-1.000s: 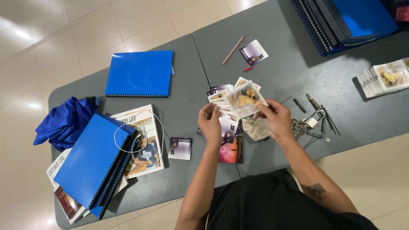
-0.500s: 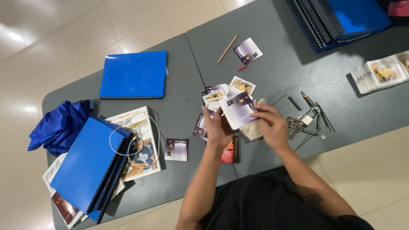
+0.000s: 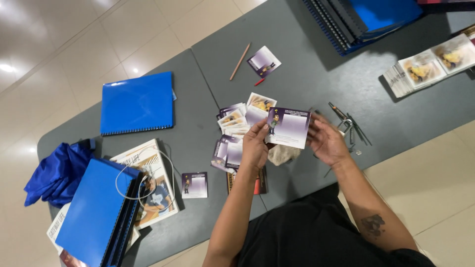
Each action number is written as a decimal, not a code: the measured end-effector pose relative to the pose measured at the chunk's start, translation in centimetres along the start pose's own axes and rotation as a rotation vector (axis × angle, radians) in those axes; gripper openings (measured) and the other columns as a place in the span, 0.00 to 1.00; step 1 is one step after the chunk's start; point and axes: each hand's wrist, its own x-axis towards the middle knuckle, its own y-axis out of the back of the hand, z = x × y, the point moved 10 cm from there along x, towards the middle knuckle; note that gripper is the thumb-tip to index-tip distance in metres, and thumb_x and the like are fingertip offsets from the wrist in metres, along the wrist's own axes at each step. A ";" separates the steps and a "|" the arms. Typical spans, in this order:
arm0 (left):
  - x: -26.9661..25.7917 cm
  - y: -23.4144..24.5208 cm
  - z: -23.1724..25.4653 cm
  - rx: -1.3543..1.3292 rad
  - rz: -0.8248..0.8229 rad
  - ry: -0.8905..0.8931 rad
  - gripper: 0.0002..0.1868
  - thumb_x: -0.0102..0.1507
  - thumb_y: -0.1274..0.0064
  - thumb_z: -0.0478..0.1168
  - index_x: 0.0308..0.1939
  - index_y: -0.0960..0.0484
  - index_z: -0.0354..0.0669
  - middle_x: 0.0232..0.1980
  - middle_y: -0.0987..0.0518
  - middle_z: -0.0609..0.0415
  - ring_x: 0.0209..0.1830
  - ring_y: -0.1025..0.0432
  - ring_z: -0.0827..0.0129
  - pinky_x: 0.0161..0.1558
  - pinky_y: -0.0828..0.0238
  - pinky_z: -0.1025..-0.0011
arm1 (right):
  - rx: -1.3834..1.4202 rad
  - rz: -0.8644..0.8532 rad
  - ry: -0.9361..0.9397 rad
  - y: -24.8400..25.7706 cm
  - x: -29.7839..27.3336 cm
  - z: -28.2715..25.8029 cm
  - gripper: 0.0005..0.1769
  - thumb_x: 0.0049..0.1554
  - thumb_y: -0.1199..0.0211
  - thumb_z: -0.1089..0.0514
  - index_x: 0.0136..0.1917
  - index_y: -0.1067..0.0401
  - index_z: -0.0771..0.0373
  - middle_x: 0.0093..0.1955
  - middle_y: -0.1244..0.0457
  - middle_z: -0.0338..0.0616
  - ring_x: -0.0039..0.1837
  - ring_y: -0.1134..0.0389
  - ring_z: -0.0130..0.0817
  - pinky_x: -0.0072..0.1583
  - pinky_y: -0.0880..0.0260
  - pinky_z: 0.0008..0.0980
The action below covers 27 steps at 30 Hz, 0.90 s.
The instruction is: The recorder is cleaning and organizing photos on a desk using a cloth.
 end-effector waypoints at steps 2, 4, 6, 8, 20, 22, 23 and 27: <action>2.0 0.9 -2.8 0.117 -0.006 -0.072 0.16 0.69 0.49 0.36 0.61 0.22 0.38 0.49 0.18 0.52 0.46 0.22 0.68 0.46 0.18 0.60 | 0.026 -0.023 -0.034 2.2 1.0 1.3 0.19 0.60 0.43 0.57 0.65 0.32 0.61 0.56 0.32 0.42 0.54 0.28 0.33 0.53 0.26 0.37; 2.6 -0.6 -4.1 0.233 -0.023 -0.141 0.18 0.69 0.48 0.36 0.64 0.23 0.39 0.49 0.18 0.51 0.47 0.23 0.67 0.48 0.21 0.62 | 0.052 -0.040 -0.059 4.4 2.2 2.0 0.20 0.62 0.42 0.55 0.65 0.32 0.63 0.57 0.32 0.42 0.54 0.28 0.32 0.52 0.26 0.36; -0.4 -5.6 0.0 0.886 0.077 -0.703 0.20 0.72 0.47 0.38 0.68 0.26 0.43 0.54 0.20 0.49 0.56 0.26 0.67 0.55 0.24 0.65 | -0.194 -0.076 0.074 6.2 3.5 0.9 0.18 0.65 0.39 0.62 0.67 0.28 0.67 0.57 0.32 0.45 0.51 0.30 0.32 0.49 0.28 0.33; -0.5 -9.0 -1.3 0.858 0.077 -0.594 0.21 0.72 0.49 0.42 0.69 0.27 0.46 0.54 0.21 0.51 0.54 0.27 0.68 0.52 0.23 0.66 | -0.398 -0.032 0.152 3.6 2.2 -2.5 0.18 0.63 0.40 0.63 0.67 0.27 0.66 0.57 0.32 0.44 0.49 0.31 0.30 0.49 0.28 0.32; 5.1 -9.7 -11.2 1.408 0.052 -0.484 0.25 0.59 0.36 0.43 0.59 0.21 0.41 0.57 0.20 0.42 0.55 0.24 0.50 0.56 0.24 0.60 | -0.790 0.153 0.153 18.9 9.8 -7.5 0.12 0.63 0.41 0.65 0.59 0.23 0.66 0.44 0.31 0.40 0.42 0.33 0.25 0.44 0.30 0.27; 4.0 -12.2 -10.7 1.566 0.027 -0.450 0.31 0.54 0.31 0.44 0.59 0.22 0.41 0.58 0.22 0.41 0.57 0.27 0.46 0.58 0.27 0.56 | -0.781 0.164 0.074 20.7 10.6 -7.2 0.11 0.63 0.40 0.64 0.58 0.23 0.65 0.44 0.31 0.40 0.41 0.33 0.25 0.43 0.31 0.27; 4.0 -12.7 -11.0 1.646 0.040 -0.379 0.38 0.48 0.28 0.45 0.60 0.23 0.39 0.60 0.24 0.40 0.59 0.30 0.43 0.57 0.30 0.54 | -0.844 0.133 -0.005 20.6 10.7 -6.7 0.11 0.63 0.40 0.63 0.58 0.22 0.64 0.43 0.31 0.40 0.40 0.33 0.25 0.43 0.31 0.26; 5.3 -10.2 -14.2 1.802 0.059 -0.362 0.39 0.44 0.29 0.44 0.59 0.22 0.40 0.60 0.25 0.42 0.62 0.32 0.44 0.55 0.30 0.53 | -1.043 -0.020 -0.118 20.1 11.5 -3.9 0.13 0.61 0.39 0.61 0.58 0.22 0.60 0.41 0.30 0.38 0.38 0.31 0.24 0.42 0.29 0.26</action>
